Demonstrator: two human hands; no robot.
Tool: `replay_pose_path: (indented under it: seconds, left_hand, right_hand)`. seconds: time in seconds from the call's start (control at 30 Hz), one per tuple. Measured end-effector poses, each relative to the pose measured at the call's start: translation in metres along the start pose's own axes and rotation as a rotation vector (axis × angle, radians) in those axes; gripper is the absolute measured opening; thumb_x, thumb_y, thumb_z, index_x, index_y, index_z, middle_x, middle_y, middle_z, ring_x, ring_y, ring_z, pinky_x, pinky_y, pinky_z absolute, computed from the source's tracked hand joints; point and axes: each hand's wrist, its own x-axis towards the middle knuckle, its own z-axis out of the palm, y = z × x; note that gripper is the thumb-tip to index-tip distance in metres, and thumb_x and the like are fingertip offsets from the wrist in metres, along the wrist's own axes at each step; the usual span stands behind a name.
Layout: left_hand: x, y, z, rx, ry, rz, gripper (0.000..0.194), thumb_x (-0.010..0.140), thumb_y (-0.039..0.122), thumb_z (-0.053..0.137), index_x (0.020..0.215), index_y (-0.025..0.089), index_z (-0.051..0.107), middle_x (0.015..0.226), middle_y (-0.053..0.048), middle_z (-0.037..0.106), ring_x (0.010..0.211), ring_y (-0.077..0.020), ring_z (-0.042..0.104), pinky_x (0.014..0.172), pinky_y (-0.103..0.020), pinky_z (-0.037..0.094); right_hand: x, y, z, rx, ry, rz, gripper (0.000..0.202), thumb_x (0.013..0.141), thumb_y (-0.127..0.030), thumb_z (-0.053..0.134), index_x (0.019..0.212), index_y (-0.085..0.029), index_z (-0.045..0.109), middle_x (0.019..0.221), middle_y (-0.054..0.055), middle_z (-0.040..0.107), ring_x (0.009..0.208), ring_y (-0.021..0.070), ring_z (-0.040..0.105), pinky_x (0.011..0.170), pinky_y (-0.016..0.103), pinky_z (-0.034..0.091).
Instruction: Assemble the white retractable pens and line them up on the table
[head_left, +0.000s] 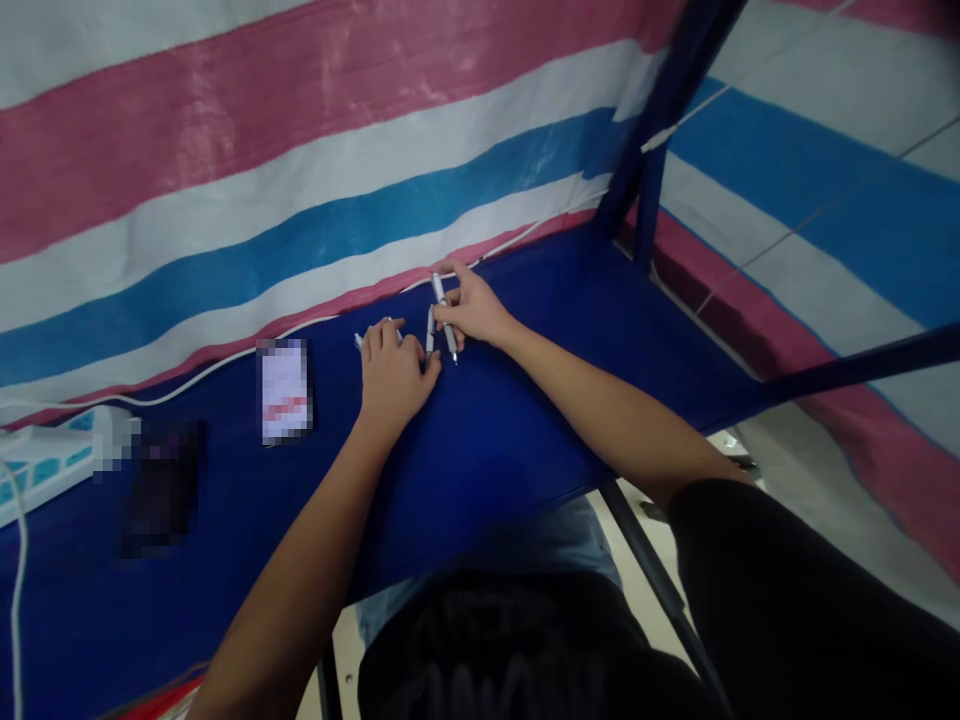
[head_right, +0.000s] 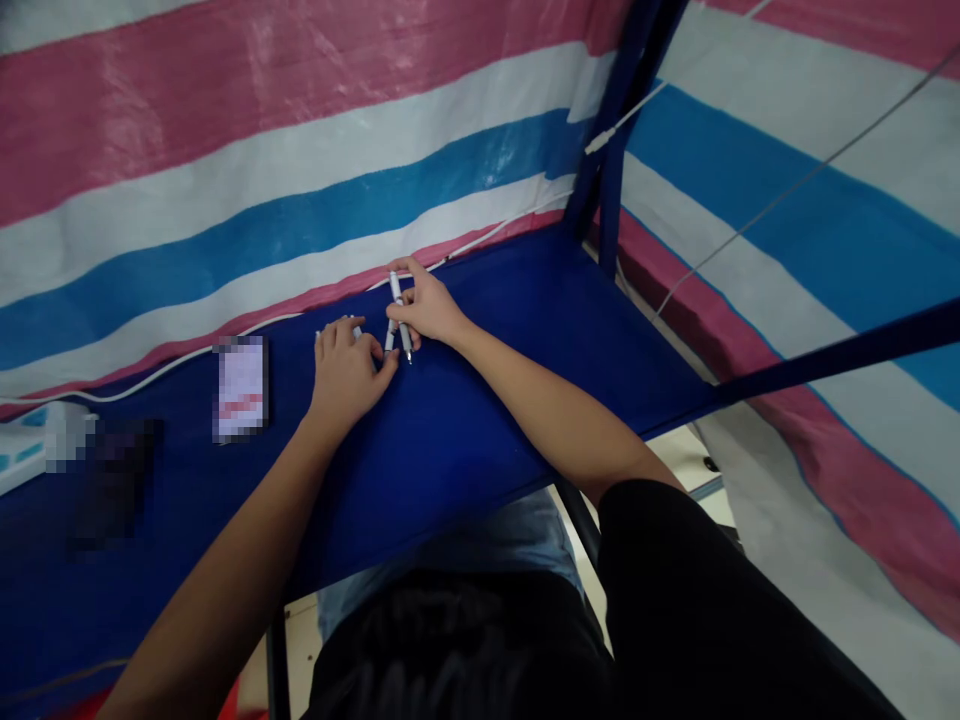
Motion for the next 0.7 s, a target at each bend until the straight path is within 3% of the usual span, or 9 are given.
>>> replay_pose_path:
  seconds: [0.13, 0.23, 0.3, 0.4, 0.57, 0.7]
  left_hand:
    - [0.004, 0.002, -0.007, -0.048, 0.114, -0.094, 0.018, 0.094, 0.031, 0.069, 0.08, 0.021, 0.064, 0.134, -0.019, 0.065, 0.133, -0.0428, 0.054, 0.118, -0.064, 0.035]
    - [0.005, -0.005, -0.018, -0.165, 0.262, -0.261, 0.021, 0.095, 0.032, 0.071, 0.079, 0.021, 0.063, 0.106, -0.012, 0.066, 0.111, -0.0344, 0.06, 0.106, -0.053, 0.044]
    - [0.004, -0.012, -0.024, -0.356, 0.32, -0.353, 0.024, 0.097, 0.035, 0.07, 0.078, 0.021, 0.064, 0.086, -0.005, 0.061, 0.086, -0.0249, 0.058, 0.09, -0.041, 0.048]
    - [0.002, -0.02, -0.025, -0.748, 0.319, -0.445, 0.029, 0.1, 0.041, 0.068, 0.08, 0.021, 0.069, 0.067, 0.001, 0.053, 0.063, -0.016, 0.047, 0.066, -0.03, 0.042]
    - [0.003, -0.021, -0.016, -1.182, 0.26, -0.492, 0.027, 0.097, 0.044, 0.075, 0.086, 0.019, 0.075, 0.069, -0.001, 0.063, 0.058, -0.0114, 0.052, 0.058, -0.025, 0.042]
    - [0.005, -0.023, -0.017, -1.192, 0.284, -0.532, 0.017, 0.095, 0.034, 0.075, 0.086, 0.019, 0.075, 0.07, -0.001, 0.068, 0.058, -0.0115, 0.058, 0.06, -0.025, 0.046]
  right_hand:
    - [0.003, 0.001, -0.003, 0.053, 0.029, -0.028, 0.07, 0.087, 0.001, 0.059, 0.148, -0.025, 0.036, 0.068, -0.01, 0.063, 0.04, 0.012, 0.056, 0.037, 0.021, 0.051]
    - [0.004, 0.003, -0.003, 0.053, -0.004, 0.003, 0.067, 0.086, 0.002, 0.057, 0.145, -0.023, 0.037, 0.066, -0.01, 0.063, 0.037, 0.0115, 0.053, 0.036, 0.021, 0.051]
    - [0.002, 0.004, -0.002, 0.048, -0.035, 0.025, 0.067, 0.087, 0.0, 0.059, 0.146, -0.022, 0.036, 0.067, -0.009, 0.064, 0.038, 0.012, 0.054, 0.036, 0.022, 0.052]
    - [-0.001, 0.005, 0.0, -0.008, -0.094, 0.05, 0.067, 0.085, -0.001, 0.062, 0.145, -0.021, 0.04, 0.066, -0.009, 0.064, 0.037, 0.0118, 0.053, 0.034, 0.022, 0.05]
    - [-0.004, 0.004, 0.003, -0.069, -0.126, -0.003, 0.078, 0.081, -0.003, 0.065, 0.153, -0.023, 0.04, 0.067, -0.009, 0.065, 0.036, 0.012, 0.054, 0.032, 0.021, 0.049]
    - [-0.005, 0.004, 0.004, -0.064, -0.129, 0.026, 0.083, 0.082, -0.002, 0.064, 0.157, -0.021, 0.035, 0.067, -0.008, 0.066, 0.038, 0.014, 0.057, 0.033, 0.023, 0.051]
